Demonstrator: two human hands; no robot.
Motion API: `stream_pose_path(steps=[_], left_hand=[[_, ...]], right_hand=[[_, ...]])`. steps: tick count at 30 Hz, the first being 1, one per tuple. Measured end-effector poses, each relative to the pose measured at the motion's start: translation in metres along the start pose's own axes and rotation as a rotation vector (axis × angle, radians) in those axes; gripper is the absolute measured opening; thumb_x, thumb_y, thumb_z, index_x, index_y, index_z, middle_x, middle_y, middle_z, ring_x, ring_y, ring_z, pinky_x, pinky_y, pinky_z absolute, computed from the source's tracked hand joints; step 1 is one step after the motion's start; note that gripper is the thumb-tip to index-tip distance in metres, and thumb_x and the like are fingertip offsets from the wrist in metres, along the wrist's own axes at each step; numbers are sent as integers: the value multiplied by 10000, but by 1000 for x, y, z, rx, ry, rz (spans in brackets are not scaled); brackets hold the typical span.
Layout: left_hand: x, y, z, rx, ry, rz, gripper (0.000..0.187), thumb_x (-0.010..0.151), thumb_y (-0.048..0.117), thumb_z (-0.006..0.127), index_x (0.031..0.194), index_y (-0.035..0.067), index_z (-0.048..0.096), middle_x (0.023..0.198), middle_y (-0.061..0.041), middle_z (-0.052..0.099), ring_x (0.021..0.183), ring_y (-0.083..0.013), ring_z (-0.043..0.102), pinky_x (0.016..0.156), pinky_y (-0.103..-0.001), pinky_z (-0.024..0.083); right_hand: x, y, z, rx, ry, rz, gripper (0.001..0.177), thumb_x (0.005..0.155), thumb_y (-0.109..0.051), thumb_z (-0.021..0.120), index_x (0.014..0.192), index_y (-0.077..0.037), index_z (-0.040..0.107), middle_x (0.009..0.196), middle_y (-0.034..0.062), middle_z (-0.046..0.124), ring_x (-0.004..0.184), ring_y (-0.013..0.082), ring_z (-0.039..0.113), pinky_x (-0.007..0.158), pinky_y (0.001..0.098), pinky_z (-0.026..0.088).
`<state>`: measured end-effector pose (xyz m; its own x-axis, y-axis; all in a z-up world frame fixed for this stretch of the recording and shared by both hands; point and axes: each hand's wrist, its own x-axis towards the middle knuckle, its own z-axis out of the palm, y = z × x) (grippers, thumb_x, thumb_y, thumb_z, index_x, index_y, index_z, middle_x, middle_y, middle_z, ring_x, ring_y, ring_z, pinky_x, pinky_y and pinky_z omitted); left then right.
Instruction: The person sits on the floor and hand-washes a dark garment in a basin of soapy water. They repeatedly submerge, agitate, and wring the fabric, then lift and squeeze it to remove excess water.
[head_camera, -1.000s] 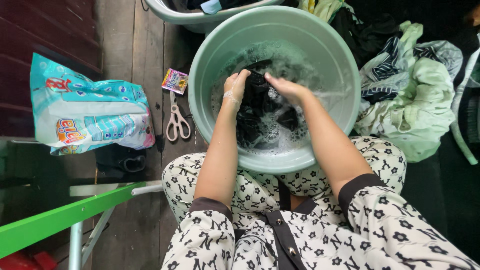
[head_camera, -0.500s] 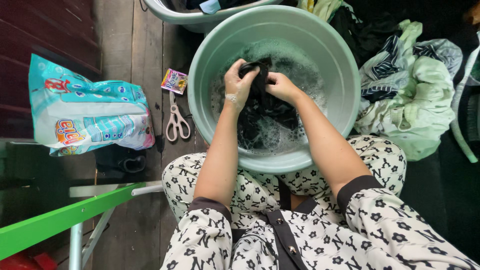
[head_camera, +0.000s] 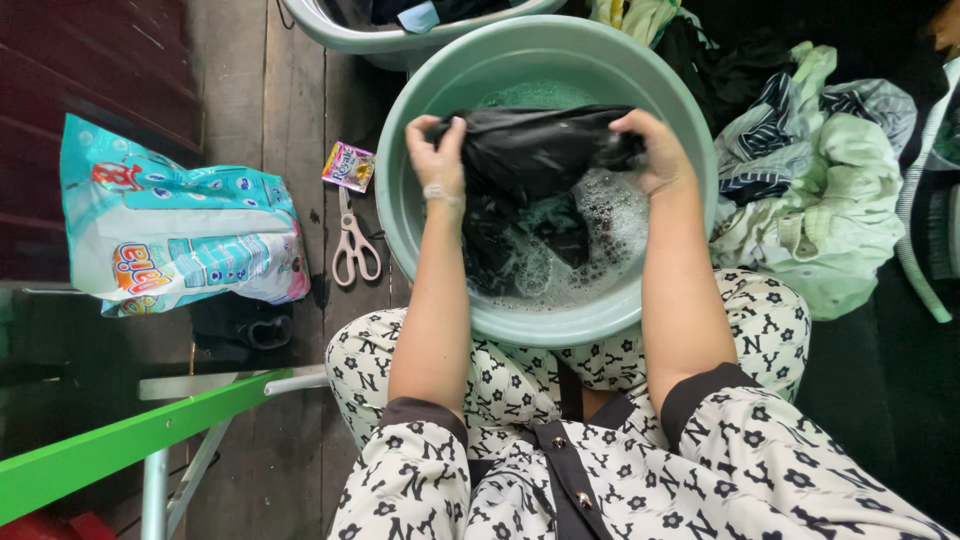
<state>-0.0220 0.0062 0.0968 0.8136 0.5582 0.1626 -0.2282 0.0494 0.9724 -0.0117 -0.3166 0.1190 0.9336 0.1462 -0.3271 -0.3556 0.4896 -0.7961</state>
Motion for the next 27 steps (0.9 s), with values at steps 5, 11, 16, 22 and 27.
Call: stream_pose_path(steps=[5, 11, 16, 22, 27], left_hand=[[-27, -51, 0, 655, -675, -38, 277, 789, 177, 755, 1052, 93, 741, 1111, -156, 748, 1087, -321, 695, 987, -368, 521], [-26, -86, 11, 902, -871, -294, 403, 902, 312, 716, 1194, 34, 726, 1165, -176, 712, 1102, -332, 662, 965, -387, 507], [-25, -74, 13, 591, -651, -751, 381, 888, 312, 702, 1145, 32, 731, 857, -107, 672, 715, -235, 582, 674, -407, 480], [-14, -89, 17, 275, -324, -959, 424, 937, 329, 743, 1113, -53, 689, 838, -100, 537, 709, -237, 427, 631, -419, 349], [-2, -127, 17, -399, 75, -920, 411, 978, 164, 692, 1227, -152, 611, 1309, -222, 624, 1170, -267, 637, 1008, -376, 525]], right_hand=[[59, 37, -70, 529, 552, 279, 432, 867, -229, 724, 1239, -28, 638, 1235, 131, 667, 1196, 309, 594, 1163, 550, 326], [93, 70, -89, 604, 885, 271, 550, 974, -398, 472, 1394, -53, 557, 1538, 121, 491, 1407, 299, 418, 1197, 577, 170], [101, 68, -41, 408, 822, 279, 548, 964, -392, 415, 1375, -75, 591, 1522, 118, 510, 1376, 294, 471, 1163, 585, 241], [129, 62, 15, 215, 598, 124, 478, 930, -336, 525, 1319, -76, 621, 1448, 127, 543, 1325, 299, 510, 1100, 545, 411], [165, 79, 59, 202, 324, 46, 473, 929, -310, 563, 1254, 21, 655, 1362, 201, 658, 1237, 343, 630, 1059, 490, 515]])
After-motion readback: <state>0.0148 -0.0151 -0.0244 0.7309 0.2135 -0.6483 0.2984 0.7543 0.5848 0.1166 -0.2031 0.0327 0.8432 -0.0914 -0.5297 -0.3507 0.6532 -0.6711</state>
